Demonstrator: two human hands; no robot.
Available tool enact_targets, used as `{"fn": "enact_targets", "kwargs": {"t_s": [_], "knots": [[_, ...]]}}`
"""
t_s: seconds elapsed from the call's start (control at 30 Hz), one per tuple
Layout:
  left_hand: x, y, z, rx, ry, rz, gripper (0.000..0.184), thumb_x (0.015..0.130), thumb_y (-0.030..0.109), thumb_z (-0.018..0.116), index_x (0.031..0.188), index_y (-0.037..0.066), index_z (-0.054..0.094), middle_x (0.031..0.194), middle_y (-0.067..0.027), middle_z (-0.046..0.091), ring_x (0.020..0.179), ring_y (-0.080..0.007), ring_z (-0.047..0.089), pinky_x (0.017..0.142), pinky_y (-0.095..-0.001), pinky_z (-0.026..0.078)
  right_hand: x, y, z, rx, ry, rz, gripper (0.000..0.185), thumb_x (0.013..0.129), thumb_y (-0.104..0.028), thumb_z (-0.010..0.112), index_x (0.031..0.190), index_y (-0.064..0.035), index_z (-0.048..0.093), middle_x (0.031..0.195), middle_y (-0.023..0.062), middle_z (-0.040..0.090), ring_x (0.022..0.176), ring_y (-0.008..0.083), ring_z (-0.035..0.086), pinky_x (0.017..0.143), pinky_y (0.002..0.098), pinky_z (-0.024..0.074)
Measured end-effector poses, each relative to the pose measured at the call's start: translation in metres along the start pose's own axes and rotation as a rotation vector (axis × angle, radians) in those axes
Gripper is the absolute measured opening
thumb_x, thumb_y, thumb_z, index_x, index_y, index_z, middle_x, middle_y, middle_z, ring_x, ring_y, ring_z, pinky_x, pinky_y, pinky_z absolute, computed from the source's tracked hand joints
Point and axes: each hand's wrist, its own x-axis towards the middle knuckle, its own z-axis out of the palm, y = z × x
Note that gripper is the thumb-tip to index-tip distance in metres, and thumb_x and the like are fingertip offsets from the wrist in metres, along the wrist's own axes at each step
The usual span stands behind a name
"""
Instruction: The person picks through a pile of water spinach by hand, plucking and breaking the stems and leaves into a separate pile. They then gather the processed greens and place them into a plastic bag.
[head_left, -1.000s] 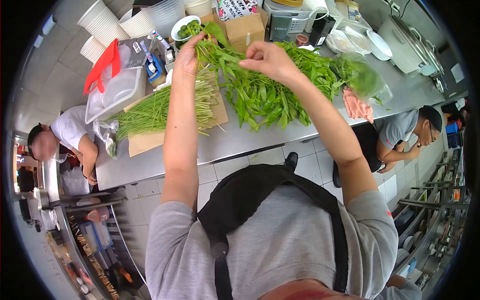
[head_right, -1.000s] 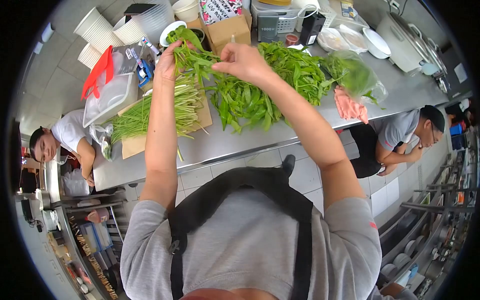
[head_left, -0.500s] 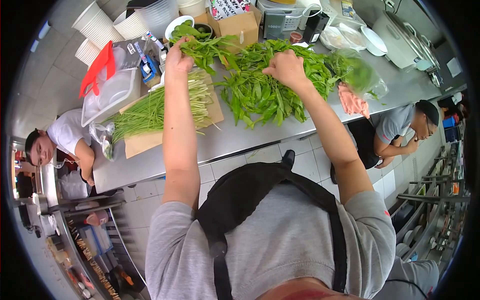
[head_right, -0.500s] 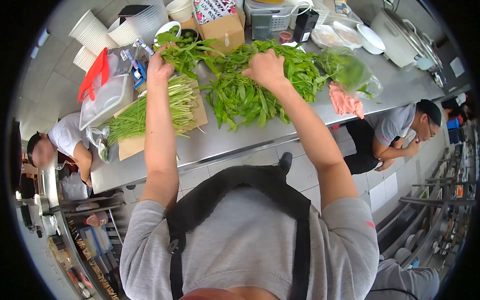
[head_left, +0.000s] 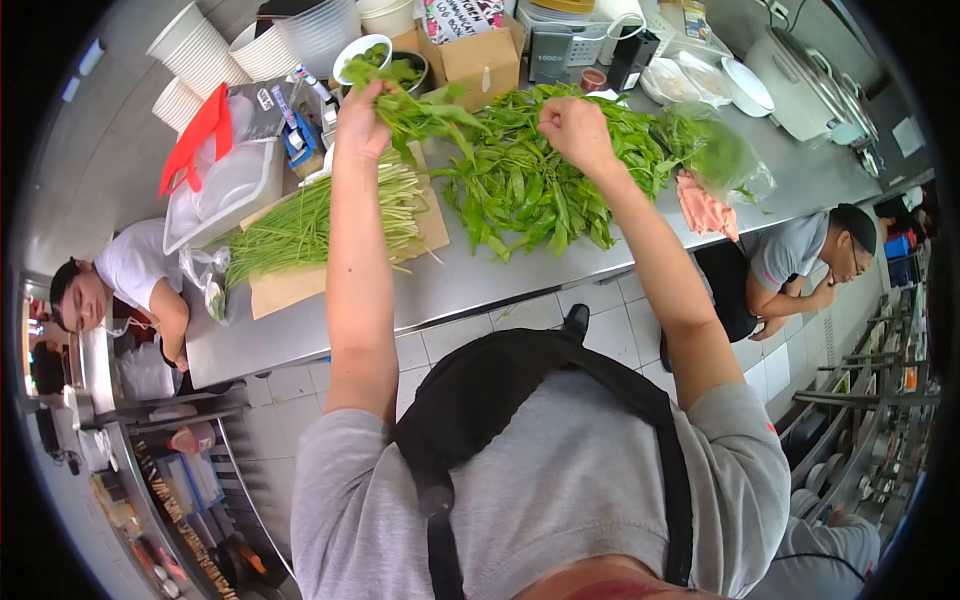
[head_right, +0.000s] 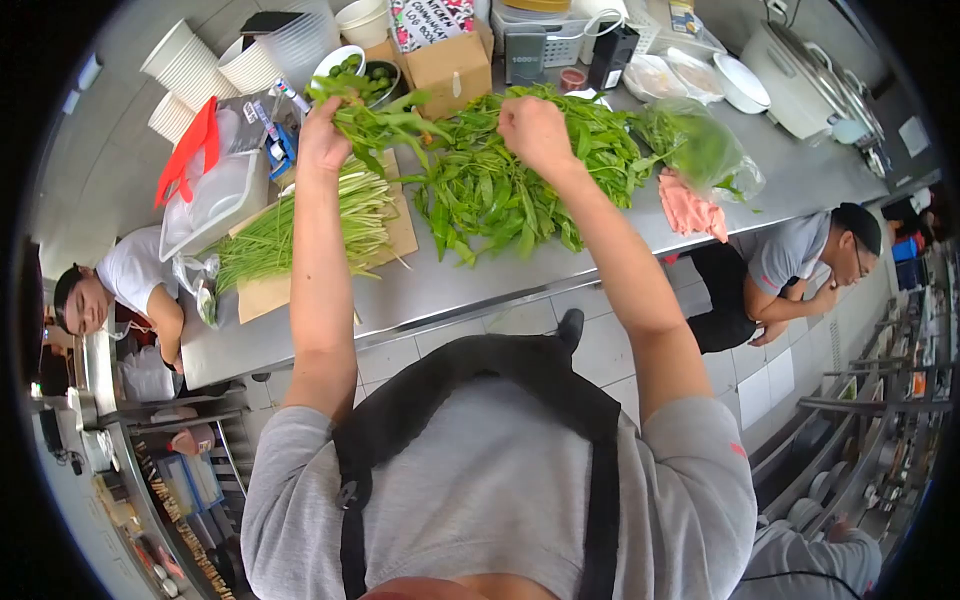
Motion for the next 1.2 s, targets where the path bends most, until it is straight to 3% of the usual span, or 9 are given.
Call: {"fn": "enact_targets", "kwargs": {"t_s": [0.17, 0.3, 0.47, 0.53, 0.63, 0.8, 0.83, 0.97, 1.2], "knots": [[-0.025, -0.003, 0.035, 0.736, -0.24, 0.25, 0.02, 0.084, 0.017, 0.048, 0.099, 0.004, 0.053, 0.098, -0.0075, 0.055, 0.09, -0.0153, 0.051, 0.079, -0.0276, 0.04, 0.012, -0.011, -0.022, -0.155, 0.025, -0.219, 0.029, 0.063, -0.005, 0.056, 0.092, -0.0026, 0.053, 0.081, 0.0199, 0.057, 0.079, 0.0368, 0.054, 0.07, 0.0421, 0.0435], [-0.033, -0.023, 0.062, 0.8, -0.303, 0.284, 0.025, 0.085, 0.018, 0.047, 0.105, 0.005, 0.053, 0.099, -0.0056, 0.056, 0.094, -0.0124, 0.049, 0.081, -0.0264, 0.038, 0.018, -0.062, -0.034, 0.179, 0.002, -0.174, 0.031, 0.068, -0.017, 0.062, 0.093, -0.0016, 0.052, 0.071, 0.0109, 0.054, 0.064, 0.023, 0.055, 0.06, 0.0333, 0.0431], [-0.038, -0.045, 0.085, 0.454, -0.206, 0.082, 0.024, 0.083, 0.01, 0.046, 0.106, 0.005, 0.052, 0.096, -0.0045, 0.056, 0.086, -0.0132, 0.051, 0.078, -0.0263, 0.04, 0.016, -0.066, -0.007, 0.351, -0.144, -0.042, 0.03, 0.07, -0.023, 0.065, 0.085, 0.0005, 0.054, 0.06, 0.0064, 0.052, 0.048, 0.0147, 0.049, 0.049, 0.0279, 0.0409], [-0.039, -0.051, 0.089, 0.439, -0.188, 0.059, 0.022, 0.081, 0.009, 0.047, 0.102, 0.004, 0.05, 0.092, -0.0044, 0.055, 0.083, -0.0142, 0.051, 0.075, -0.0276, 0.04, 0.011, -0.068, -0.006, 0.326, -0.213, 0.115, 0.04, 0.067, -0.03, 0.065, 0.088, 0.0018, 0.057, 0.072, 0.0144, 0.059, 0.069, 0.0293, 0.058, 0.064, 0.0343, 0.0451], [-0.046, -0.049, 0.098, 0.369, -0.171, -0.013, 0.019, 0.077, 0.006, 0.047, 0.096, 0.002, 0.046, 0.086, -0.0045, 0.051, 0.082, -0.0155, 0.049, 0.07, -0.0289, 0.041, 0.006, -0.067, -0.004, 0.394, -0.14, 0.216, 0.032, 0.067, -0.025, 0.064, 0.081, 0.0028, 0.057, 0.068, 0.0153, 0.058, 0.066, 0.0256, 0.058, 0.06, 0.0328, 0.0458], [-0.047, -0.039, 0.1, 0.274, -0.571, -0.179, 0.032, 0.076, 0.007, 0.053, 0.107, 0.001, 0.045, 0.099, -0.006, 0.051, 0.09, -0.0154, 0.048, 0.08, -0.0287, 0.038, 0.014, -0.033, -0.004, 0.852, -0.239, 0.327, 0.021, 0.075, -0.018, 0.059, 0.083, 0.0015, 0.056, 0.071, 0.009, 0.058, 0.061, 0.0155, 0.057, 0.051, 0.0268, 0.0453], [-0.048, -0.038, 0.098, 0.36, -0.269, -0.124, 0.041, 0.074, 0.01, 0.058, 0.111, 0.001, 0.043, 0.103, -0.0071, 0.05, 0.093, -0.0153, 0.048, 0.083, -0.0287, 0.037, 0.017, -0.018, -0.009, 1.2, -0.305, 0.401, 0.018, 0.078, -0.016, 0.056, 0.086, 0.0009, 0.056, 0.072, 0.0064, 0.058, 0.06, 0.0128, 0.056, 0.049, 0.0247, 0.0448], [-0.038, -0.014, 0.073, 0.335, -0.088, 0.096, 0.039, 0.077, 0.015, 0.058, 0.112, 0.006, 0.046, 0.108, -0.0062, 0.05, 0.101, -0.0151, 0.046, 0.088, -0.0321, 0.034, 0.007, 0.026, -0.032, 1.67, -0.278, 0.347, 0.019, 0.082, -0.013, 0.051, 0.095, 0.0011, 0.053, 0.086, 0.0063, 0.057, 0.068, 0.0115, 0.056, 0.049, 0.0226, 0.0459], [-0.031, -0.008, 0.048, 0.653, 0.145, 0.488, 0.023, 0.076, 0.013, 0.059, 0.098, 0.006, 0.058, 0.115, -0.0089, 0.048, 0.104, -0.015, 0.044, 0.088, -0.0279, 0.032, -0.008, 0.05, -0.044, 1.939, -0.346, 0.247, 0.026, 0.082, -0.009, 0.049, 0.105, 0.003, 0.045, 0.098, 0.0092, 0.051, 0.076, 0.0149, 0.056, 0.062, 0.0233, 0.0483]]}}
